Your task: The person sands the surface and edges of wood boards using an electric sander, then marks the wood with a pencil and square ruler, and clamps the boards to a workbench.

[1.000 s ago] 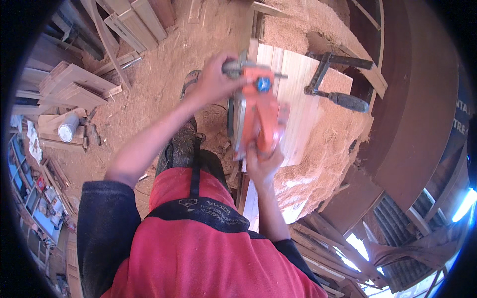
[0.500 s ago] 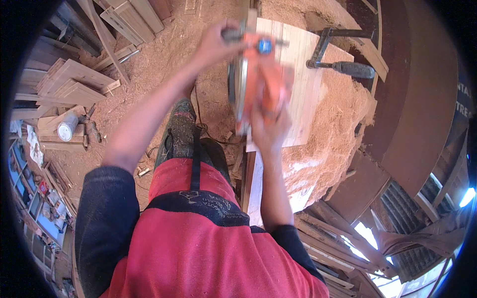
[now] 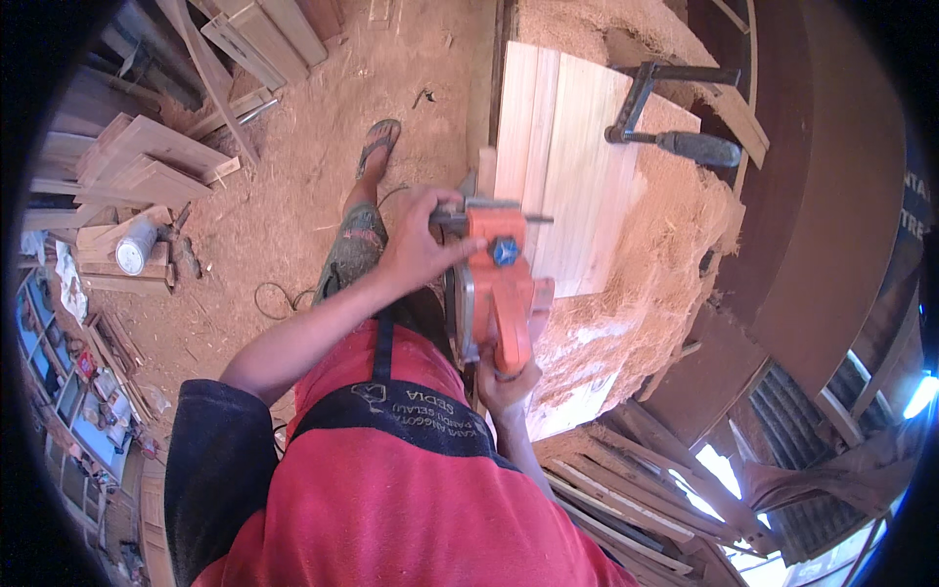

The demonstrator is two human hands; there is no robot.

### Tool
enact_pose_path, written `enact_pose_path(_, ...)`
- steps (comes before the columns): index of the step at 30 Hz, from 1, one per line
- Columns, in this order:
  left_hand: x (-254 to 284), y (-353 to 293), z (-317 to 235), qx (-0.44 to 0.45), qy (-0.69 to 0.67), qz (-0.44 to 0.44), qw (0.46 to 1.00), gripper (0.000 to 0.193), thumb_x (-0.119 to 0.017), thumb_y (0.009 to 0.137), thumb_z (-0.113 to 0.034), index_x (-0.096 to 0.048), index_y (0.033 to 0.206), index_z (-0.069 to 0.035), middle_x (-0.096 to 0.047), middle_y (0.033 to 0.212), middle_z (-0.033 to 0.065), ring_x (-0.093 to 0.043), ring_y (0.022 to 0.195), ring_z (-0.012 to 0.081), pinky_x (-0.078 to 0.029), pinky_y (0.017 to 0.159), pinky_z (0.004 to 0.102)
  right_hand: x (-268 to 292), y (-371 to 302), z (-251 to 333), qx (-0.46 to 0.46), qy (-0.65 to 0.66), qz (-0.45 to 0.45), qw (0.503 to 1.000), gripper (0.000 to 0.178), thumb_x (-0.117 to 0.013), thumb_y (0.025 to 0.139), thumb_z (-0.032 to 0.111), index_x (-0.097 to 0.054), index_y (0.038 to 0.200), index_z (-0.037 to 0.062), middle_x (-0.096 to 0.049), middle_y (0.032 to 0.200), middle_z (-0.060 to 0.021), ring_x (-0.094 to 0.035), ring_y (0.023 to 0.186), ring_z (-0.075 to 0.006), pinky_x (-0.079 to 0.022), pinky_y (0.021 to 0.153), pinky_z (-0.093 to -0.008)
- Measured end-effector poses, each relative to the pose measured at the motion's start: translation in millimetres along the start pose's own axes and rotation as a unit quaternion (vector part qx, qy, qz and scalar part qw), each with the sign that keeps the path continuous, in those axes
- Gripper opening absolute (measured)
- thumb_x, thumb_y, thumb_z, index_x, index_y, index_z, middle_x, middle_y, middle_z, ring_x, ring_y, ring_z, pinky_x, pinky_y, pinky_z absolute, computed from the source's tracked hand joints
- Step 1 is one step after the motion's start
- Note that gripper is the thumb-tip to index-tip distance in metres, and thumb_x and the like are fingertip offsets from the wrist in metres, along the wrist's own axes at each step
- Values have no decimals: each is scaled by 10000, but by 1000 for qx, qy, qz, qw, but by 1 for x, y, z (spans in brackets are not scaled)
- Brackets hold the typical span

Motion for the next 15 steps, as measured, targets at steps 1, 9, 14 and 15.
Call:
enact_pose_path(1,8,23,-3,-13,31,-22,999,611,-885,712,-336,-586,1161,-50,-574,1141,153,-529,1114,326,-424,988,419,-5,24,18,-7,-12,11,1000,231,-749,753,120,-638,917,2,-659,718,-183,-690,634,-292,-527,591,-410)
enact_pose_path(9,68,261,16,-21,4,-40,999,768,-886,699,-465,-597,1249,-12,-653,1114,143,-639,1011,225,-519,890,358,-67,236,131,195,52,-50,978,263,-687,806,119,-647,1036,-3,-706,822,-147,-690,750,-196,-540,699,-355)
enact_pose_path(14,101,331,-5,-78,-88,-25,993,662,-888,752,-386,-568,1170,16,-620,1084,121,-627,963,193,-520,836,327,-83,294,173,168,38,-37,984,268,-686,792,173,-632,1001,14,-685,782,-157,-690,735,-249,-537,697,-377)
enact_pose_path(15,100,326,-9,-73,-108,-33,991,640,-888,761,-360,-565,1168,13,-624,1078,113,-632,946,188,-529,810,322,-82,289,172,160,32,-29,986,273,-689,791,171,-625,1001,9,-683,780,-158,-692,728,-267,-536,691,-385)
Point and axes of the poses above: each hand's wrist, its own y-axis towards the middle knuckle, its own x-axis out of the back of the hand, z = x × y, the point moved 3 cm from there along y, towards the middle knuckle
